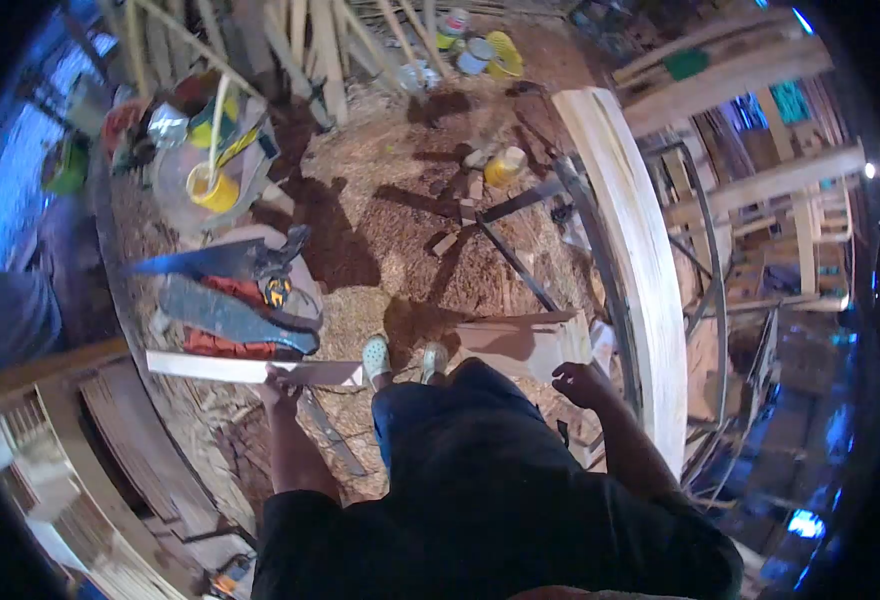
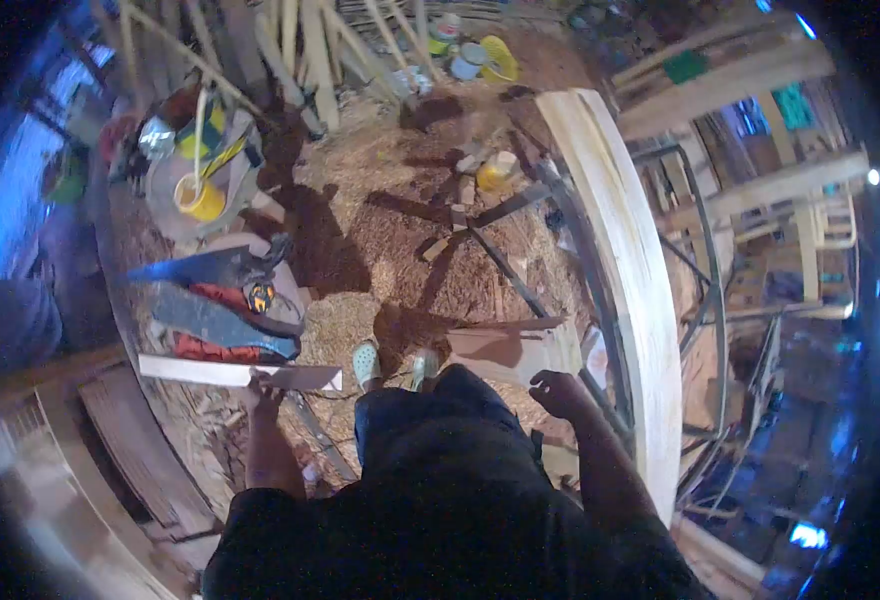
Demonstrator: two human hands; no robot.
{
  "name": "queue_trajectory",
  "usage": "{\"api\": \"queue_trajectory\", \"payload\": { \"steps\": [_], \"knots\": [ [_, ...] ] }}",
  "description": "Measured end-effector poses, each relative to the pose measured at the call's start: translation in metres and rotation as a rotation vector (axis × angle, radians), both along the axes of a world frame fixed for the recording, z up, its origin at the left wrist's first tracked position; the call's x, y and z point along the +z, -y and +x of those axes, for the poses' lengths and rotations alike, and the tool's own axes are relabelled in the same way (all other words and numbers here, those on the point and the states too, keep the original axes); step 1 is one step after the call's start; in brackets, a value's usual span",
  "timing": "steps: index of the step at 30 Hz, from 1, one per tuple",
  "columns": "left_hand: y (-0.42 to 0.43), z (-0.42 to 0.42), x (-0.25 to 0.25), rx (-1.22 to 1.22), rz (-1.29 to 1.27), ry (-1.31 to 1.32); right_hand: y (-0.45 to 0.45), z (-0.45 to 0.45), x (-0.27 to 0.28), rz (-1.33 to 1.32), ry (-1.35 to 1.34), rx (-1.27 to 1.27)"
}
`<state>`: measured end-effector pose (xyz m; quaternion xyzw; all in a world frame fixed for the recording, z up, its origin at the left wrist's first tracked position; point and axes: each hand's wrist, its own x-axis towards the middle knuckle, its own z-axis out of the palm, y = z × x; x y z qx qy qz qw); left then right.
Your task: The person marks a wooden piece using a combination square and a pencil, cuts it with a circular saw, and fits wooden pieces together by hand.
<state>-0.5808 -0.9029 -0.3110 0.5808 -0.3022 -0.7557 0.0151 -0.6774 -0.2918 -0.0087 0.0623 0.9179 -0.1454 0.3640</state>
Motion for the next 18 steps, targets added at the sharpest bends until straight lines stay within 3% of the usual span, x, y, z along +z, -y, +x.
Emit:
{"api": "queue_trajectory", "payload": {
  "steps": [3,8,9,10,11,13,14,15,16,17,18],
  "knots": [
    [0.012,-0.002,-0.003,-0.086,-0.16,0.204,-0.011,0.004,-0.005,-0.033,0.015,-0.097],
    [-0.006,-0.049,0.049,-0.368,-1.162,0.767,-0.066,0.018,-0.039,-0.108,-0.073,-0.166],
    [-0.022,-0.073,0.067,-0.408,-1.297,0.78,-0.082,0.021,-0.046,-0.115,-0.068,-0.213],
    [-0.03,-0.104,0.095,-0.575,-1.274,0.789,-0.096,0.023,-0.052,-0.126,-0.062,-0.26],
    [-0.062,-0.138,0.102,-0.526,-1.615,0.819,-0.11,0.022,-0.061,-0.142,-0.056,-0.304],
    [-0.081,-0.199,0.098,-0.561,-1.569,-0.166,-0.142,0.022,-0.084,-0.301,-0.061,-0.629],
    [-0.102,-0.227,0.101,-0.624,-1.473,-0.298,-0.167,0.036,-0.116,-0.53,-0.114,-1.005],
    [-0.132,-0.256,0.107,-0.71,-1.387,-0.305,-0.184,0.04,-0.108,-0.901,-0.099,-1.426],
    [-0.162,-0.286,0.114,-0.814,-1.327,-0.32,-0.2,0.048,-0.108,-1.166,-0.27,-1.689],
    [-0.195,-0.314,0.123,-0.913,-1.301,-0.364,-0.241,0.071,-0.159,-1.344,-0.546,-1.809],
    [-0.221,-0.341,0.114,-0.988,-1.403,-0.495,-0.233,0.051,-0.105,-1.186,-0.872,-2.094]
  ]
}}
